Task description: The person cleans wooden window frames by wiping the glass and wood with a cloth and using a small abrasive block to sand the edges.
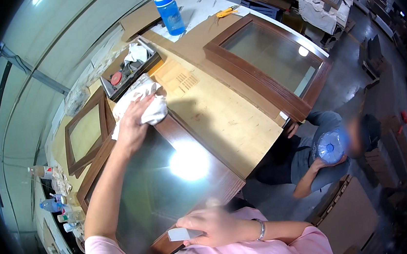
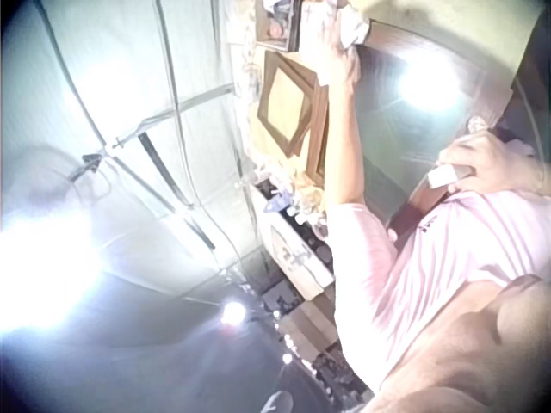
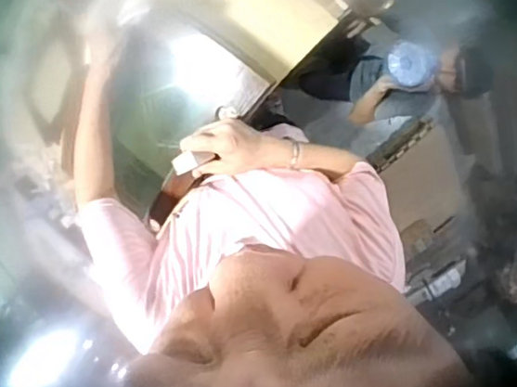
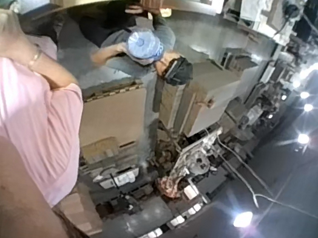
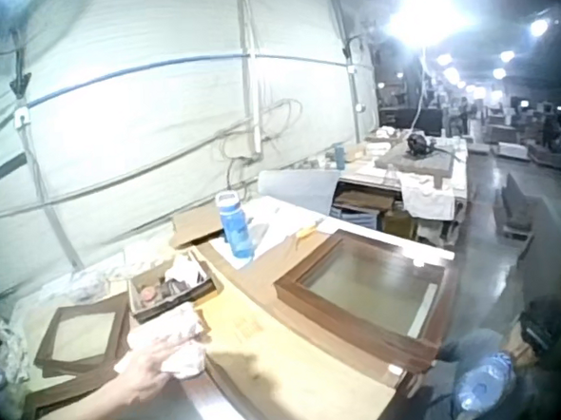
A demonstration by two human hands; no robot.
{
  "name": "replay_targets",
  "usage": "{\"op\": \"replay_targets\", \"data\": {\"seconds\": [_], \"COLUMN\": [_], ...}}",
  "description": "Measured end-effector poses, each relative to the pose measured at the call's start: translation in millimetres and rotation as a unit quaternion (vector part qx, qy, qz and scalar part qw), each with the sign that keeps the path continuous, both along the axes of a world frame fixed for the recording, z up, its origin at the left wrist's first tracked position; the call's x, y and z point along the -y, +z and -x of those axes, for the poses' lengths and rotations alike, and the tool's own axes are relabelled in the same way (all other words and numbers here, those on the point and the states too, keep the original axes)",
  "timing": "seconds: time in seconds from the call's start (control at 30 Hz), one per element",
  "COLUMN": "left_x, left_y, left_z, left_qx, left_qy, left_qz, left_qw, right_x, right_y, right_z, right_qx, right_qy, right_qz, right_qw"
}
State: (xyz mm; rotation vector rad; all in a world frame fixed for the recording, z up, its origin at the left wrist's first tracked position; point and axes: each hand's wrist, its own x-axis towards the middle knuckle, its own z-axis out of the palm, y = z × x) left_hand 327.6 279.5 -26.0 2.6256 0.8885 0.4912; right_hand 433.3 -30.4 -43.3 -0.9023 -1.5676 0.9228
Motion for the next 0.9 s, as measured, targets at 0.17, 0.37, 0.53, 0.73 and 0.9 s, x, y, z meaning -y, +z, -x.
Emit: {"op": "replay_targets", "data": {"seconds": [0.17, 0.37, 0.53, 0.73, 0.9], "left_x": [20.1, 15.4, 60.9, 2.5, 47.0], "left_y": [9.2, -1.1, 3.6, 12.0, 20.6], "left_z": [-15.5, -2.6, -18.3, 24.6, 34.6], "left_qx": [-0.002, 0.071, 0.015, 0.033, 0.056], "left_qy": [0.053, 0.009, -0.069, 0.067, 0.091], "left_qz": [0.101, 0.06, 0.003, 0.017, 0.105], "left_qw": [0.993, 0.996, 0.998, 0.997, 0.989], "right_x": [-0.4, 3.0, -1.9, 2.5, 0.3], "right_y": [-0.2, 1.9, 0.5, 9.9, 5.8], "right_z": [1.4, 7.5, 2.9, 3.0, 3.4], "right_qx": [-0.002, 0.007, 0.03, 0.055, 0.051], "right_qy": [-0.007, -0.018, -0.049, -0.02, -0.024], "right_qz": [-0.016, -0.026, -0.021, -0.01, 0.007], "right_qw": [1.0, 0.999, 0.998, 0.998, 0.998]}}
